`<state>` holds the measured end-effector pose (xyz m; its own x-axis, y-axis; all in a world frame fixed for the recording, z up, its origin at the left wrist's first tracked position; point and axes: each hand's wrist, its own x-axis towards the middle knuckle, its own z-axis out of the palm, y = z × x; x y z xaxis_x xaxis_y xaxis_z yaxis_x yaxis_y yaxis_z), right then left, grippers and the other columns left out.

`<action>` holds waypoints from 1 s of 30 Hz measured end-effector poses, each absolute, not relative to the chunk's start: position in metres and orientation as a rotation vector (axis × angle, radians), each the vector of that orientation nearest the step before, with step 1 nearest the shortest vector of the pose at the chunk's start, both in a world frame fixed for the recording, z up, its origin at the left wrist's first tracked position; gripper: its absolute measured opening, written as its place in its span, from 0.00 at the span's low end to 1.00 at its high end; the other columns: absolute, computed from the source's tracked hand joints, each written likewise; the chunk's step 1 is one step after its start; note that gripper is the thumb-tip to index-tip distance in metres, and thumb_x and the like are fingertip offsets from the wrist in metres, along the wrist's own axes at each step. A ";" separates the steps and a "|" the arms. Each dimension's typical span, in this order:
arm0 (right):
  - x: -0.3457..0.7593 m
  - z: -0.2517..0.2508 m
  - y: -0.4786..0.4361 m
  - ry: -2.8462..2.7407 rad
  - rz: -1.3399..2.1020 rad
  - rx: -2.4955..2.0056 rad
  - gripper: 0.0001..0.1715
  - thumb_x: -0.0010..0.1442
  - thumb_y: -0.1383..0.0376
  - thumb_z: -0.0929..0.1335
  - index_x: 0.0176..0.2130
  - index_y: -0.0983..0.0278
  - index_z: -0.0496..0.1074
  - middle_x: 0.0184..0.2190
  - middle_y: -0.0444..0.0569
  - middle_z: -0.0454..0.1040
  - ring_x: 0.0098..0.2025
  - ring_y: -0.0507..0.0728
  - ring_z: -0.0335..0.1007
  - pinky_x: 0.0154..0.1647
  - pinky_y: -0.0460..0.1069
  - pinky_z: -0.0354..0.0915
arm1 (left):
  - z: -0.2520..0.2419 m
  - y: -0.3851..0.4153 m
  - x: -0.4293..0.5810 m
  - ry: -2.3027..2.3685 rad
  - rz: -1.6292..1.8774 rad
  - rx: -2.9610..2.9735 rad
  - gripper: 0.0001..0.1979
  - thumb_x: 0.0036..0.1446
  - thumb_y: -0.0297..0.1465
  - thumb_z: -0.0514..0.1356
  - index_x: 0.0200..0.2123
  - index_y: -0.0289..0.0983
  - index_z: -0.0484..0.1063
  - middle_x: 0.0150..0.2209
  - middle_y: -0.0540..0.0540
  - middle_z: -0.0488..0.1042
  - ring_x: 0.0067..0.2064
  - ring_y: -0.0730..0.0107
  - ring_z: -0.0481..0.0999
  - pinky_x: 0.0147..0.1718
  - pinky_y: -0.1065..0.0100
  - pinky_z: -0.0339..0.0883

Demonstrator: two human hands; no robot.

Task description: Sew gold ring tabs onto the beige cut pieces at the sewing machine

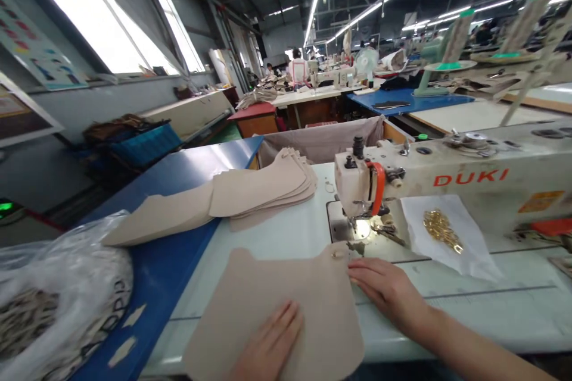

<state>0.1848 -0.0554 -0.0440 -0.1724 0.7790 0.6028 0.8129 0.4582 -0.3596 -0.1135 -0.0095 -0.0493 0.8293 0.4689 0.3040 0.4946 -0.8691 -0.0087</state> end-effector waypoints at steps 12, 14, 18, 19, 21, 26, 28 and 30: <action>0.166 -0.055 -0.043 -1.946 -0.145 -1.382 0.18 0.67 0.62 0.58 0.45 0.63 0.74 0.46 0.53 0.76 0.45 0.57 0.75 0.44 0.50 0.73 | 0.129 0.169 -0.057 -1.482 -0.618 -2.359 0.22 0.63 0.22 0.41 0.58 0.31 0.58 0.58 0.38 0.65 0.60 0.61 0.64 0.58 0.59 0.56; 0.167 -0.056 -0.042 -1.966 -0.181 -1.377 0.19 0.67 0.62 0.58 0.44 0.63 0.75 0.45 0.52 0.77 0.44 0.57 0.76 0.43 0.49 0.74 | 0.100 0.200 -0.034 -1.540 -0.520 -2.424 0.21 0.62 0.21 0.41 0.56 0.32 0.61 0.58 0.37 0.66 0.59 0.63 0.65 0.57 0.62 0.59; 0.167 -0.059 -0.040 -1.975 -0.244 -1.369 0.19 0.67 0.63 0.57 0.43 0.62 0.75 0.43 0.51 0.78 0.42 0.56 0.77 0.42 0.47 0.74 | 0.032 0.228 -0.014 -1.729 -0.334 -2.493 0.18 0.63 0.32 0.46 0.52 0.32 0.65 0.56 0.31 0.67 0.59 0.52 0.65 0.54 0.50 0.59; 0.167 -0.059 -0.039 -1.981 -0.253 -1.361 0.19 0.67 0.63 0.57 0.43 0.62 0.75 0.42 0.51 0.78 0.41 0.56 0.77 0.41 0.46 0.74 | 0.020 0.230 -0.013 -1.764 -0.305 -2.500 0.21 0.63 0.36 0.46 0.54 0.32 0.64 0.58 0.29 0.64 0.61 0.49 0.62 0.55 0.47 0.57; 0.166 -0.059 -0.038 -1.995 -0.254 -1.347 0.19 0.67 0.64 0.57 0.43 0.62 0.75 0.42 0.51 0.78 0.41 0.56 0.77 0.41 0.46 0.74 | 0.004 0.231 -0.015 -1.802 -0.268 -2.516 0.26 0.62 0.43 0.45 0.57 0.33 0.62 0.61 0.29 0.59 0.63 0.48 0.56 0.57 0.44 0.52; 0.166 -0.057 -0.039 -1.999 -0.184 -1.338 0.17 0.66 0.65 0.59 0.44 0.62 0.75 0.43 0.51 0.78 0.43 0.56 0.76 0.44 0.46 0.73 | 0.011 0.232 -0.043 -1.803 -0.321 -2.474 0.29 0.61 0.46 0.46 0.60 0.36 0.58 0.64 0.35 0.55 0.65 0.54 0.52 0.59 0.53 0.52; 0.167 -0.057 -0.039 -2.008 -0.167 -1.338 0.17 0.66 0.64 0.59 0.44 0.61 0.75 0.43 0.51 0.77 0.43 0.56 0.76 0.44 0.46 0.73 | 0.023 0.231 -0.068 -1.821 -0.392 -2.386 0.29 0.62 0.43 0.46 0.61 0.34 0.55 0.66 0.36 0.51 0.67 0.57 0.48 0.60 0.55 0.49; 0.167 -0.057 -0.040 -2.017 -0.160 -1.357 0.18 0.66 0.64 0.58 0.43 0.61 0.75 0.43 0.51 0.77 0.43 0.56 0.76 0.43 0.46 0.73 | 0.035 0.231 -0.102 -1.906 -0.449 -2.253 0.31 0.61 0.41 0.46 0.62 0.27 0.51 0.66 0.31 0.48 0.67 0.52 0.45 0.60 0.52 0.48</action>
